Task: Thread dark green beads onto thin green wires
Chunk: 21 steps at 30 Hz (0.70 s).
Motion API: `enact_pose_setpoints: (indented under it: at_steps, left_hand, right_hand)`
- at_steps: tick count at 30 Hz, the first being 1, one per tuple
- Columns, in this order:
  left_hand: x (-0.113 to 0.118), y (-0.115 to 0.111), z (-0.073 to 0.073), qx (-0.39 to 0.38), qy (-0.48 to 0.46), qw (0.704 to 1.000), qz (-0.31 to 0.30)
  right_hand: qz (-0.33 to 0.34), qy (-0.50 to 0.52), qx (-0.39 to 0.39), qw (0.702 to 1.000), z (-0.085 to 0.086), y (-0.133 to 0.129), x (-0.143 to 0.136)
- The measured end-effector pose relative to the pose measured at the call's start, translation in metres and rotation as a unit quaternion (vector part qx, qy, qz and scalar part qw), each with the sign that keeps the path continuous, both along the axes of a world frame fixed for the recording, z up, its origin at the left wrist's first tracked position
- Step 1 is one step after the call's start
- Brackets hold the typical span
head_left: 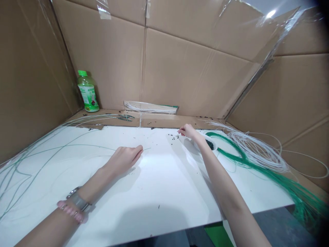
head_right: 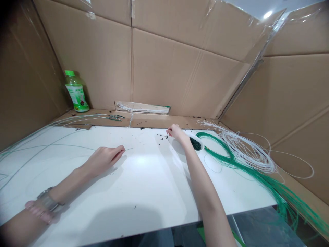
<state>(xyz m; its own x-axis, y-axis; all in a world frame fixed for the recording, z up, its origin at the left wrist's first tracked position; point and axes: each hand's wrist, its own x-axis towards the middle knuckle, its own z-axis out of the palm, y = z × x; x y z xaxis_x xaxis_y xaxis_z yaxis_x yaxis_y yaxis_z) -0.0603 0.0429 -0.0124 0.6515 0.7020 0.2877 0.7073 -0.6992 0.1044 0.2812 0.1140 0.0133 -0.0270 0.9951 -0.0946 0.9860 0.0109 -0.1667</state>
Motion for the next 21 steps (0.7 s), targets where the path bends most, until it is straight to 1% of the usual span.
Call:
enact_pose_setpoints:
  at_steps: [5, 8, 14, 21]
  left_hand:
    - [0.000, 0.001, -0.001, -0.002, 0.003, 1.000, 0.002]
    - [0.001, 0.001, -0.001, -0.004, 0.005, 1.000, 0.001]
    - [0.002, 0.000, 0.000, -0.004, 0.008, 1.000, -0.003]
    - [0.000, 0.002, -0.004, -0.002, 0.010, 1.000, -0.005]
  right_hand:
    - [0.025, -0.015, -0.024, 0.999, -0.011, 0.000, -0.009]
    - [0.039, -0.029, -0.039, 0.998, -0.013, 0.001, -0.011]
    - [0.052, -0.058, -0.048, 0.996, -0.013, 0.000, -0.015]
    - [0.030, -0.096, -0.045, 0.994, -0.011, -0.002, -0.016]
